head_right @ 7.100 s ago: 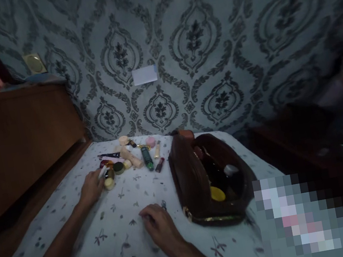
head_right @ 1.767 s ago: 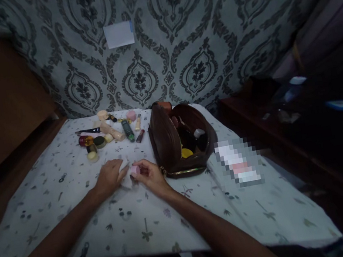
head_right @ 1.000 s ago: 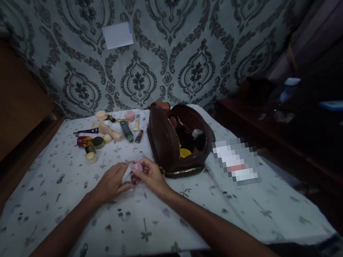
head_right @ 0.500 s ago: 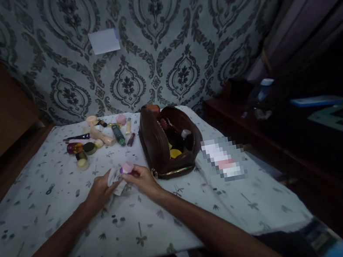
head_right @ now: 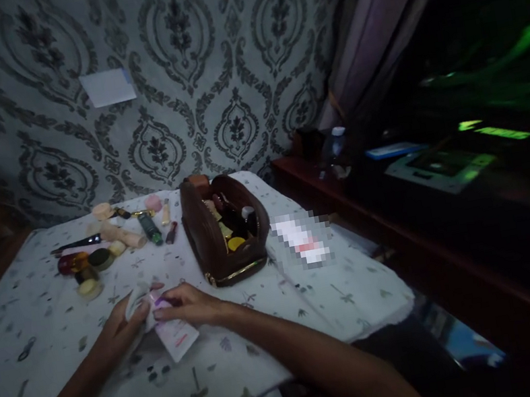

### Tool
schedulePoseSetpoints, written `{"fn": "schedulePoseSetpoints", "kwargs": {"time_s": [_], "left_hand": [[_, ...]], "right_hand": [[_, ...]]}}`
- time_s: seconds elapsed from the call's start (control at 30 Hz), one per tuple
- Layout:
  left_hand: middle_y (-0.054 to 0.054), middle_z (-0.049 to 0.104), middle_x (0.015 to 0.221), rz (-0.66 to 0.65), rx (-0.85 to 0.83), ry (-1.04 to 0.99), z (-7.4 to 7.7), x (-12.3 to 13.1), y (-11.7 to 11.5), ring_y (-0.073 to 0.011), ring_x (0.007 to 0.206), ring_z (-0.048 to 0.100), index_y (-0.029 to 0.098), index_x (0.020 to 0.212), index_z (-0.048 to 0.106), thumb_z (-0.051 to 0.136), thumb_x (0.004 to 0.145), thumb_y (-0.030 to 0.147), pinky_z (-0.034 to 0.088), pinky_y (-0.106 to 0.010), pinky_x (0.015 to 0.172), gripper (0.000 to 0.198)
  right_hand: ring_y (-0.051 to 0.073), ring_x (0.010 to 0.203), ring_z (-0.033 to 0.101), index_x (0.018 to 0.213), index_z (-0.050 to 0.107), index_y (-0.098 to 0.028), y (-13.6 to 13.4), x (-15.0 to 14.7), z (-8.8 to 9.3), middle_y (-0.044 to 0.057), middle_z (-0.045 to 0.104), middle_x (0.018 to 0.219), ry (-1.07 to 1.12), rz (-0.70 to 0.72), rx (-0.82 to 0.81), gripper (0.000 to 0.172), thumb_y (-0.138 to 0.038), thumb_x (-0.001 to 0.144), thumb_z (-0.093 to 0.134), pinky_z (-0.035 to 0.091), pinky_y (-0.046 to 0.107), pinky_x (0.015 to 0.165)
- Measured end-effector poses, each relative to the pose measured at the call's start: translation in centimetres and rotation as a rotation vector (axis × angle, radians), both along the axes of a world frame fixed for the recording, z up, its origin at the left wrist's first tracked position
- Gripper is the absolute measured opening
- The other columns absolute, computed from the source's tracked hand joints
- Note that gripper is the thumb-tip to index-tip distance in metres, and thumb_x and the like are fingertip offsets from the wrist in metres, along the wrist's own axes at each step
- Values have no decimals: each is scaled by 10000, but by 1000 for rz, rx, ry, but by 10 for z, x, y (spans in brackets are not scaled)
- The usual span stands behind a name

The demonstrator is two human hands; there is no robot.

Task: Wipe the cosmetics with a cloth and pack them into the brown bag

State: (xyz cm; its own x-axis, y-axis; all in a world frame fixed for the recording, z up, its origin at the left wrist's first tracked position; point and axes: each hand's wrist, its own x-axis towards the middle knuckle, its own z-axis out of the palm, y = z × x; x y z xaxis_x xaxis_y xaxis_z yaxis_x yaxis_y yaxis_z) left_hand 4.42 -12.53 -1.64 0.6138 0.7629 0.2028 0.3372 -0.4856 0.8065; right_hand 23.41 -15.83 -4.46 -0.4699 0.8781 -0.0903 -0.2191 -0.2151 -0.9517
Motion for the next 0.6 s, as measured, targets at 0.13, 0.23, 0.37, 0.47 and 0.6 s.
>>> {"fn": "schedulePoseSetpoints", "kwargs": {"time_s": [0.13,0.23,0.37,0.47,0.6], "left_hand": [[-98,693,1193,67,25,26,-1,-4,0,-286,1129,624,161,1207,638,478,928,522,474,-377,1024,484],[-97,712,1154,104,81,45,-5,-6,2,-292,1119,638,165,1182,651,508,903,540,502,-371,993,488],[-76,749,1038,89,153,60,-11,-7,7,-270,997,689,190,1057,688,517,874,576,539,-347,937,460],[-53,756,969,67,135,67,-14,-7,10,-241,915,700,206,970,689,491,889,574,562,-294,859,425],[-27,744,878,90,106,70,-15,-4,6,-210,799,688,212,889,666,473,894,587,562,-256,785,422]], "right_hand": [[69,571,457,787,617,-139,0,2,1,-56,532,648,-94,-30,10,615,-704,584,751,338,214,552],[73,609,486,828,609,-149,0,4,1,-52,552,691,-90,-23,18,580,-651,596,784,378,208,592],[85,603,511,862,564,-176,-2,5,0,-69,522,654,-88,38,-18,477,-535,663,808,381,198,583],[82,612,495,764,541,-173,-2,5,1,-74,496,641,-293,-21,132,388,-466,720,793,353,189,569],[108,698,520,760,550,-173,-6,3,8,-63,507,677,-659,-75,413,319,-378,754,795,363,190,608]]}}
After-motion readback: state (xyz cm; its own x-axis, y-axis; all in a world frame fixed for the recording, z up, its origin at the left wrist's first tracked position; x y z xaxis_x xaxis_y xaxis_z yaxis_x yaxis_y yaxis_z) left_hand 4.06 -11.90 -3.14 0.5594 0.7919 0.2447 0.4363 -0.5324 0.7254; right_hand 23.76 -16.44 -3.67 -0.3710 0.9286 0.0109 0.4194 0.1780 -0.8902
